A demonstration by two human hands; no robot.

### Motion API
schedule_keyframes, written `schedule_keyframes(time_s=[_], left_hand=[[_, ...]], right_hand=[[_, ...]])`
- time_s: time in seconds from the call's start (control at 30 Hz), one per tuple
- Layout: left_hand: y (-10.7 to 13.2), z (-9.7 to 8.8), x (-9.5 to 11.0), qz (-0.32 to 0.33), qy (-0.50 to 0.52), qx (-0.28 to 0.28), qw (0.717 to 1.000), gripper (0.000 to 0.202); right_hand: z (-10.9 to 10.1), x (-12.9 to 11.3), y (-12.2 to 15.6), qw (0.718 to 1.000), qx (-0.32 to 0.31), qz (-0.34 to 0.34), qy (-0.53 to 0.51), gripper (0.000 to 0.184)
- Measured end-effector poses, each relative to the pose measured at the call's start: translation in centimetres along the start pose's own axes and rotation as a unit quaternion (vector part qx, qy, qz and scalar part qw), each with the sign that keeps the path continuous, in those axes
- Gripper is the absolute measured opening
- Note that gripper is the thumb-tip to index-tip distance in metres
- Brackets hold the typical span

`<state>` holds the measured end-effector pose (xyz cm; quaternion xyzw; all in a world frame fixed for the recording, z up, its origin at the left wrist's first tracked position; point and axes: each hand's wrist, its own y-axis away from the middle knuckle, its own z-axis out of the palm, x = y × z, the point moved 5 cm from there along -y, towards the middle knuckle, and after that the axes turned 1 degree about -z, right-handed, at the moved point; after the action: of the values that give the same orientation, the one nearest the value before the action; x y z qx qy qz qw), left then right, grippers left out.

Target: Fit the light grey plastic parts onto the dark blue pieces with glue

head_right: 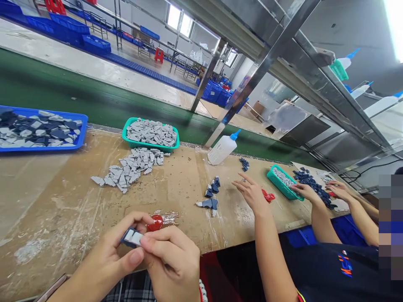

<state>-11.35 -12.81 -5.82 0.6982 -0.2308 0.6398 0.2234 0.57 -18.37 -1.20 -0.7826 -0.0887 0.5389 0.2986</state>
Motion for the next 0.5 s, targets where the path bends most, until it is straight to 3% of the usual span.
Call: schedule_keyframes(time_s=[0.17, 0.33, 0.5], left_hand=[[0.3, 0.4, -0.4, -0.007, -0.062, 0.038, 0.997, 0.027], [0.5, 0.8, -0.5, -0.017, -0.100, 0.062, 0.993, 0.023], [2.3, 0.6, -2.8, -0.008, -0.090, 0.089, 0.992, 0.021]], right_hand=[[0.3, 0.5, 1.4, 0.995, -0.020, -0.026, 0.095, 0.037], [1.3, 1.2, 3.1, 0.968, -0.140, -0.046, 0.202, 0.035], [1.9, 0.6, 4.6, 0.967, -0.128, -0.055, 0.211, 0.036]])
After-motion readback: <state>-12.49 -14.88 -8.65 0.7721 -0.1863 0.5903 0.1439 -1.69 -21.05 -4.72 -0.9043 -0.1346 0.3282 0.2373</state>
